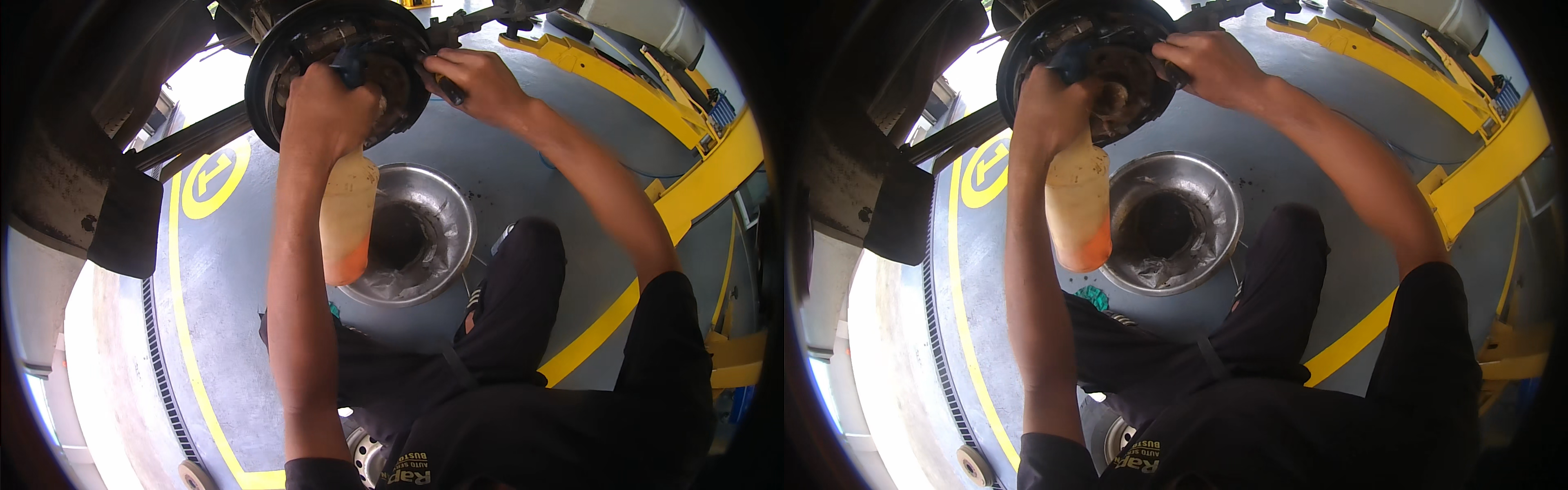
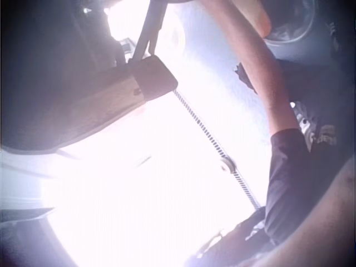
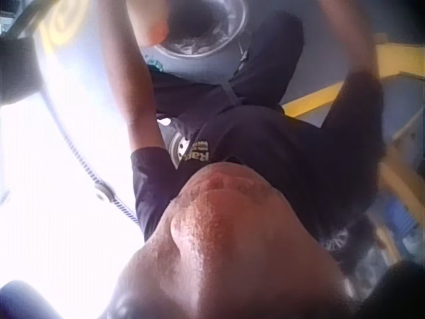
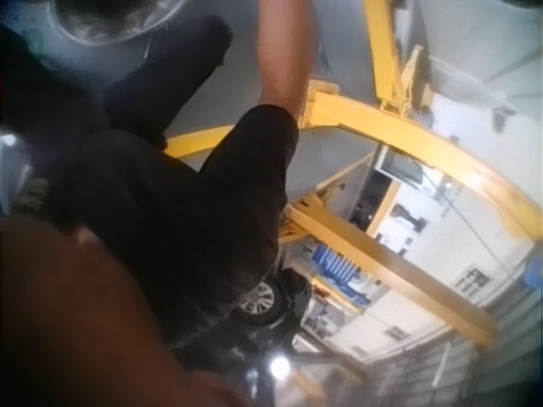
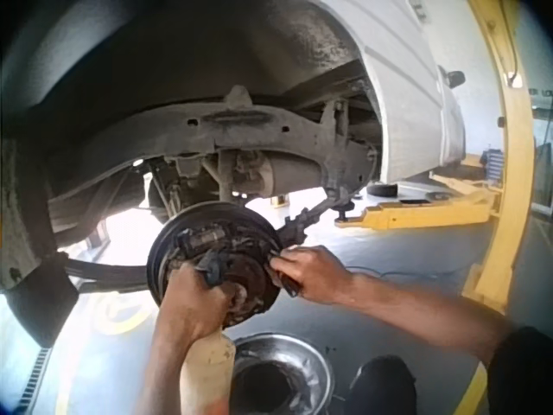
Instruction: The person sits on the floor and cleans a car's brake assembly using a wire brush and a spray bottle. They scrub the rusty components while spraying a cleaning liquid, with a metal bowl placed underneath to catch debris.
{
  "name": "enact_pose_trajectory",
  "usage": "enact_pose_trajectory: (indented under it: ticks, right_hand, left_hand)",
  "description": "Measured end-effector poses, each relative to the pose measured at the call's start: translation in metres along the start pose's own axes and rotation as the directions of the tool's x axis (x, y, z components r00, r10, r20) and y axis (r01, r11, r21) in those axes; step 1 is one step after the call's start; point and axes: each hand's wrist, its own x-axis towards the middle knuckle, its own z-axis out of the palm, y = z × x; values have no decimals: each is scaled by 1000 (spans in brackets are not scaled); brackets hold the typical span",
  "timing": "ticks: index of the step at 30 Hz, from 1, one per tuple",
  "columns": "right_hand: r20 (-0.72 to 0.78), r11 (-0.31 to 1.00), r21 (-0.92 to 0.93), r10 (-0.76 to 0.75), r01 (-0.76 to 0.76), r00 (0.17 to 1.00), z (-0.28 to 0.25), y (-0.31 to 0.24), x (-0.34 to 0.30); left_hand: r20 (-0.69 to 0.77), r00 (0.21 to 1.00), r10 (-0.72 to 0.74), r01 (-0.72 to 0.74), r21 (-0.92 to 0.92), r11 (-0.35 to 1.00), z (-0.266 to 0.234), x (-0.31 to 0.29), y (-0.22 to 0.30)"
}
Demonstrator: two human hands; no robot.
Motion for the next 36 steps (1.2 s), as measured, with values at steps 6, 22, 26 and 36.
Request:
enact_pose_trajectory:
  ticks: [6, 22, 26, 36]
  right_hand:
    - [-119, 983, -74, -179, 171, 977, 0, -5, 22]
    - [-83, 832, 369, 472, -413, 877, -56, 14, 42]
    - [16, 618, 628, 598, -474, 801, -63, 38, 101]
    - [292, 517, 520, 640, -680, 710, -20, 100, 170]
  left_hand:
    - [2, 998, 55, -54, -95, 994, 6, -12, 5]
    - [-125, 976, 176, -184, -52, 982, -7, -9, 4]
    - [25, 999, 44, -46, 86, 995, -19, -2, 31]
    - [247, 967, 62, -138, 304, 942, -51, 78, 39]
